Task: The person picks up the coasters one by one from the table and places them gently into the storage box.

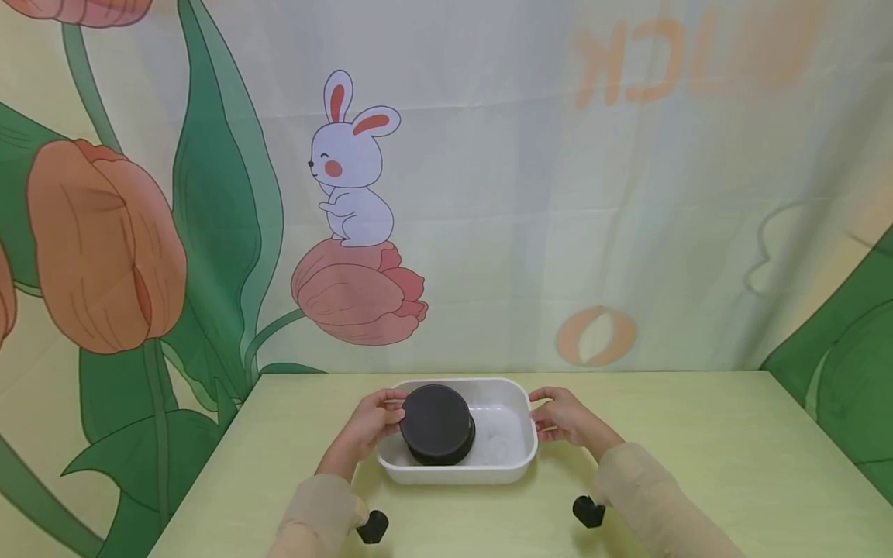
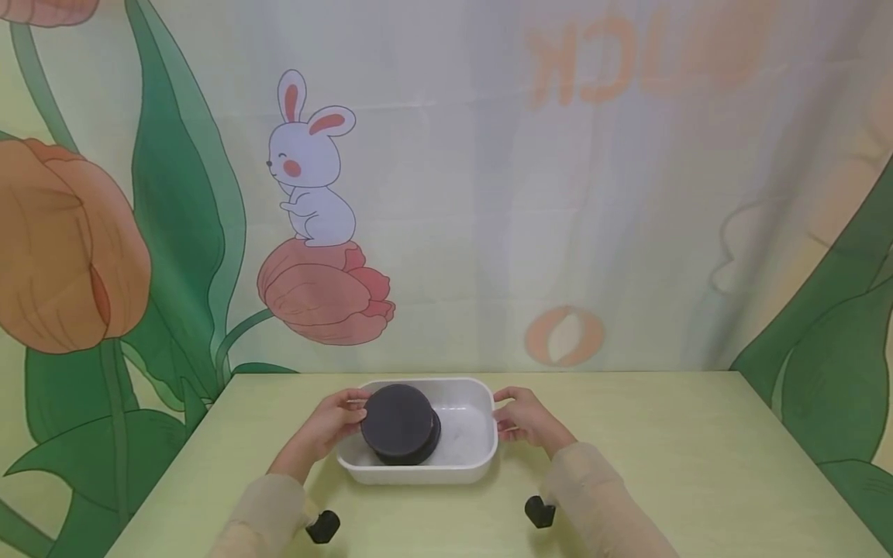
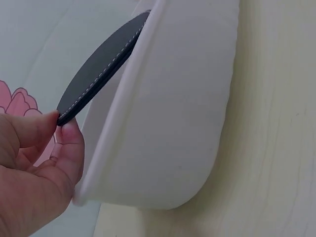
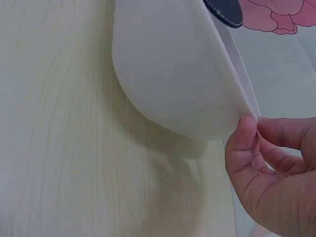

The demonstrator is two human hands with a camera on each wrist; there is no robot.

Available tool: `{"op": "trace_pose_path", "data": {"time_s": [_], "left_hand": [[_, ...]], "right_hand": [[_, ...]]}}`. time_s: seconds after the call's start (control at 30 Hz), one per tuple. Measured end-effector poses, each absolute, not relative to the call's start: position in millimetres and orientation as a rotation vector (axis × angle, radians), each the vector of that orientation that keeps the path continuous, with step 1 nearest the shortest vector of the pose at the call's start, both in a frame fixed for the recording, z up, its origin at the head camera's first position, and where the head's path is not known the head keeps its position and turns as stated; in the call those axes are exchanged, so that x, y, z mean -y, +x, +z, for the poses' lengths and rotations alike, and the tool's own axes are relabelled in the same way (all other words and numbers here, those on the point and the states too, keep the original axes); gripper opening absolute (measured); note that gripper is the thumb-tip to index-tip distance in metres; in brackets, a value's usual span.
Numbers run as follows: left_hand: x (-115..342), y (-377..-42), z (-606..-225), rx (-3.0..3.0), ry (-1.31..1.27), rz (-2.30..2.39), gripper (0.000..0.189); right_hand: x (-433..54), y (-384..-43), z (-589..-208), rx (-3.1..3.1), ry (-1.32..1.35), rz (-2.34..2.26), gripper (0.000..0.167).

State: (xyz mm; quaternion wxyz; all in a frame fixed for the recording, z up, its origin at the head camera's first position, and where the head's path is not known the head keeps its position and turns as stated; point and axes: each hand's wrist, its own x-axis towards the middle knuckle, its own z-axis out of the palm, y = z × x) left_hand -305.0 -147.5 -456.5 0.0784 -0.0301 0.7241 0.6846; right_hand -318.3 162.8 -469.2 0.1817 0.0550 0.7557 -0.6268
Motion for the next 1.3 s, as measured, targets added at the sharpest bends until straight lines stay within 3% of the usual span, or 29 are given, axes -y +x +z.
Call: {"op": "trace_pose_path", "data": {"time_s": [0.77, 1.03, 1.13, 1.3], "left_hand": [[122.9, -306.4, -463.3, -2.552, -0.195, 1.78, 0.026], [137.1, -354.1, -546.5, -2.843, -0.034, 1.657, 0.03], [132.2, -346.0, -536.5, -2.871, -0.061, 1.582, 0.034], [116.3, -308.9, -480.1, -2.816, -0.148, 1.497, 0.037]], "right_hand": [[-162.5, -318.5, -471.0, -2.121, 0.157, -1.789, 0.037], [-162.7, -317.7, -469.7, -2.117, 0.153, -1.788, 0.037], [-163.0, -317.0, -469.0, -2.114, 0.143, -1.784, 0.037], [-163.2, -316.1, -467.2, -2.118, 0.144, -1.778, 0.038]]}}
